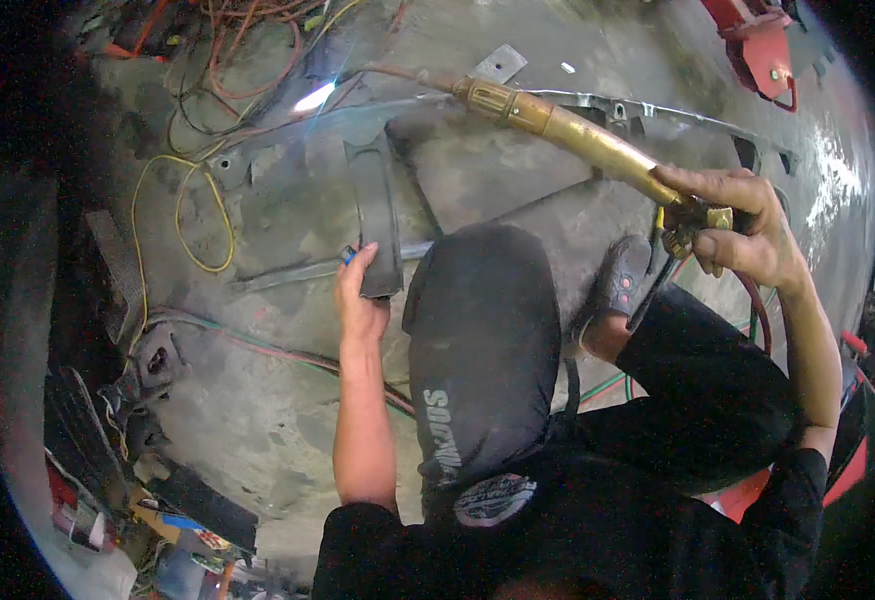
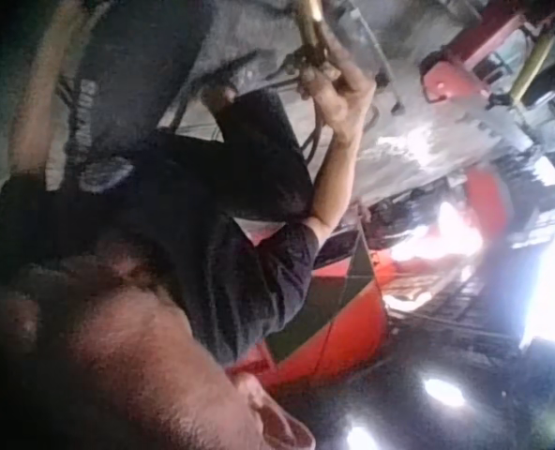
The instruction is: The person hammers a metal part on the floor using a hammer. They then use a lighter to ignite a torch and heat sections of the metal part before hammering it again, sometimes holding a metal pipe against the part while hitting it with the hammer.
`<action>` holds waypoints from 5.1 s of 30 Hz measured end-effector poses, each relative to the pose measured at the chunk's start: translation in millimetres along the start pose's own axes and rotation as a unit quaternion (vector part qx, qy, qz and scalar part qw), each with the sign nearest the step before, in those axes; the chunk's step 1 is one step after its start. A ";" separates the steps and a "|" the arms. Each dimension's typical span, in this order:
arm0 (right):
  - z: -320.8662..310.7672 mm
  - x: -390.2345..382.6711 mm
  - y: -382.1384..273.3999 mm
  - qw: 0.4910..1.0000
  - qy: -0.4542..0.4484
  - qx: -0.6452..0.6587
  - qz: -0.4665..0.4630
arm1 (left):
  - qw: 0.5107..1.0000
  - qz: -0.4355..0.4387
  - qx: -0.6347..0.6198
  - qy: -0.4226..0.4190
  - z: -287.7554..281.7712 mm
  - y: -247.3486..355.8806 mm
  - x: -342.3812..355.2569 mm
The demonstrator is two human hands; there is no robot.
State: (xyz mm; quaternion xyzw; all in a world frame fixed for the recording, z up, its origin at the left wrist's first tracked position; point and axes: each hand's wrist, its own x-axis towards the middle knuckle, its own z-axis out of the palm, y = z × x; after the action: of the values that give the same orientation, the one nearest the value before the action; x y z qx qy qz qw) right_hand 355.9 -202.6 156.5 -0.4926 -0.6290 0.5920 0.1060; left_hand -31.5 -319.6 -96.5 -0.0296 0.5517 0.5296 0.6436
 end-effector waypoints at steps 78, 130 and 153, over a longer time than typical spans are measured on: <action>23.6 21.6 28.9 0.964 -0.131 -0.227 -0.033 | 0.894 0.209 0.392 -0.053 26.3 164.2 107.0; 2.7 -21.3 65.9 0.990 0.096 -0.063 0.076 | 0.856 0.214 0.463 0.086 -19.8 153.3 144.9; -5.3 -18.9 79.5 0.989 0.090 -0.103 0.050 | 0.878 0.075 0.471 -0.043 -15.8 124.2 276.2</action>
State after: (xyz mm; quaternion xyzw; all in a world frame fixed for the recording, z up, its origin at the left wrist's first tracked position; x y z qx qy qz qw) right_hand 408.2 -228.2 99.0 -0.5831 -0.6489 0.4821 0.0810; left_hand -177.8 -95.9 -239.7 0.3412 0.7080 0.2550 0.5633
